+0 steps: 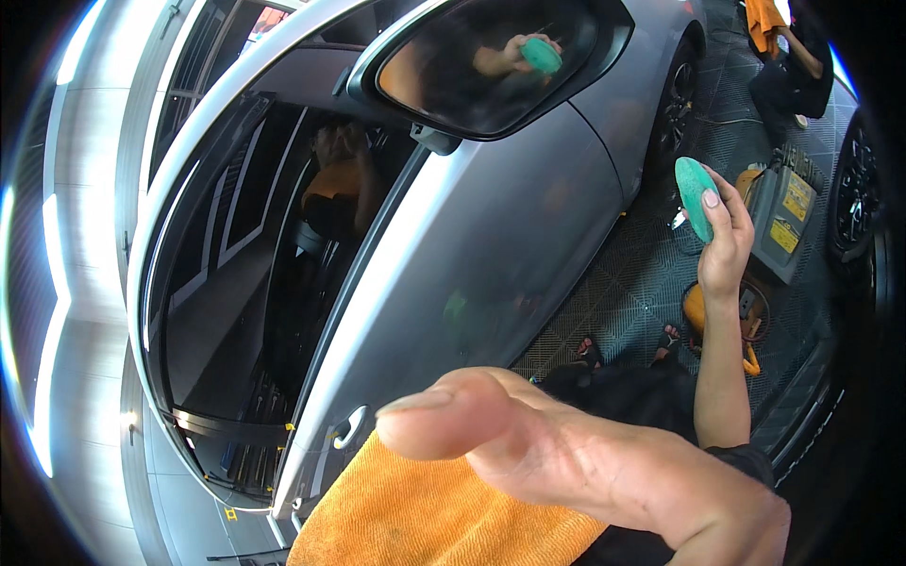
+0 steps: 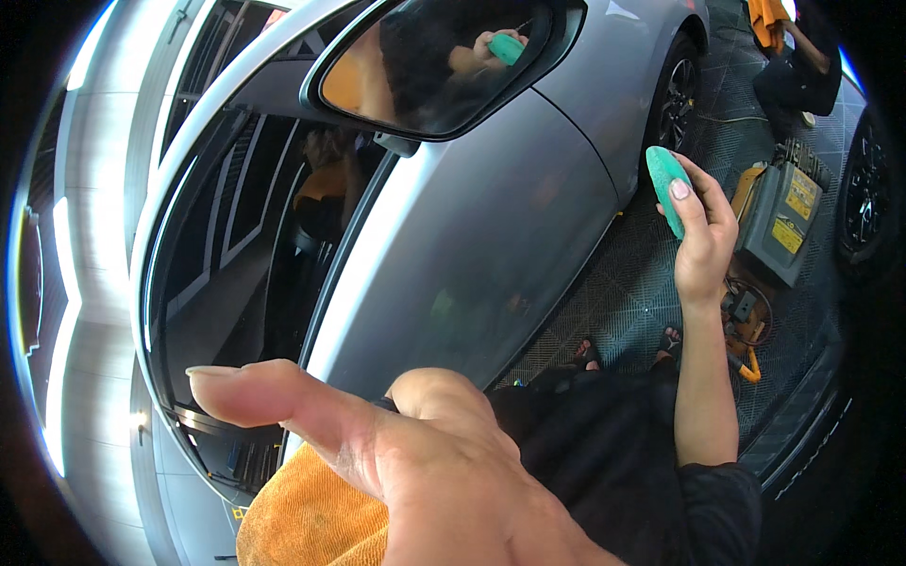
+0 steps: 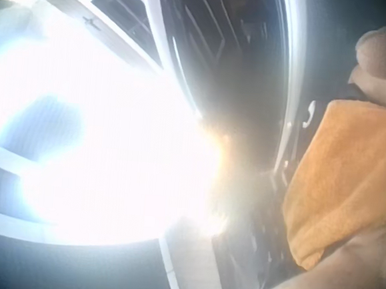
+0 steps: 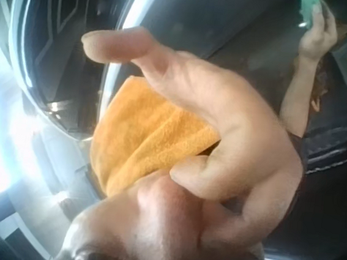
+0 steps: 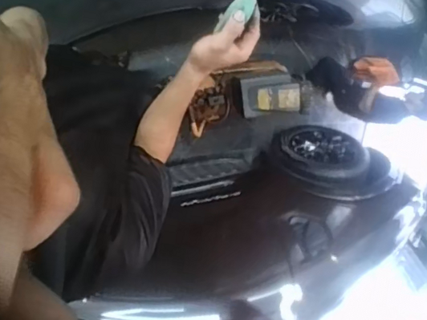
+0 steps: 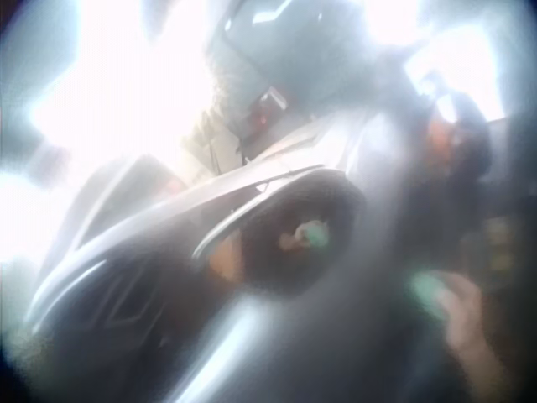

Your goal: The person uses a green sponge to wipe the surface of a car's side mirror. They hold the mirror with one hand and scrub the glass with the other, moving the sponge in circular and back-and-forth motions across the mirror surface.

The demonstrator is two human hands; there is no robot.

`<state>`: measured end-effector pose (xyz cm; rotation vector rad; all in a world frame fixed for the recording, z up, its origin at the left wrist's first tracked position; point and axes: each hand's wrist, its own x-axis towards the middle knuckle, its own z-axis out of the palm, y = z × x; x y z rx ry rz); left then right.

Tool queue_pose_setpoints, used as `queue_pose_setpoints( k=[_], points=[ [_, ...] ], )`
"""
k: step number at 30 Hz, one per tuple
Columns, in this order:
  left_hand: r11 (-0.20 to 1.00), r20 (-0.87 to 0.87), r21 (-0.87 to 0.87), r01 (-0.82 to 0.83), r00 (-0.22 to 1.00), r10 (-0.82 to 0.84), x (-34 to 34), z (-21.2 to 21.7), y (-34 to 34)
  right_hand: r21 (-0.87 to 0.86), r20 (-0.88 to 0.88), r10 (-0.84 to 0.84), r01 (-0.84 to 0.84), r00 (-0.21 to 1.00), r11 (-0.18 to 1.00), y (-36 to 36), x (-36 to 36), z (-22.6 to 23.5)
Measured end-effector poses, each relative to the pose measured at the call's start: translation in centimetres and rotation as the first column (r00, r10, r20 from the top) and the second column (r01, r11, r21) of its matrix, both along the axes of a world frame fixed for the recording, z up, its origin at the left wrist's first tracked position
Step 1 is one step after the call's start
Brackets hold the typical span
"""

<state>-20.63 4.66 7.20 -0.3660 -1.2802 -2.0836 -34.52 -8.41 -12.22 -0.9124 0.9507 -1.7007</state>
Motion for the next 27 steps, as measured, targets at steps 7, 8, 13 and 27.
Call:
queue_pose_setpoints(
  k=[7, 8, 13, 27],
  points=[
    [0.993, 0.014, -0.043, -0.105, 0.994, 0.106, 0.2, 0.4, -0.7, 0.018, 0.082, 0.057, -0.059, 0.995, 0.998, -0.6, 0.3, -0.4],
    [0.99, 0.014, -0.052, -0.13, 0.991, 0.13, 0.4, 0.5, -0.8, 0.013, 0.083, 0.083, -0.084, 0.993, 0.996, -0.6, 0.3, -0.3],
    [0.956, 0.014, -0.118, -0.27, 0.962, 0.274, 2.4, 1.2, -2.0, 0.014, 0.126, 0.087, -0.09, 0.988, 0.996, -0.6, 0.5, 0.6],
    [-0.13, -0.023, -0.48, -0.868, -0.136, 0.99, 15.1, 0.8, -13.6, -0.58, -0.247, -0.534, 0.319, 0.808, 0.75, -3.9, 11.1, 10.5]
  ],
)
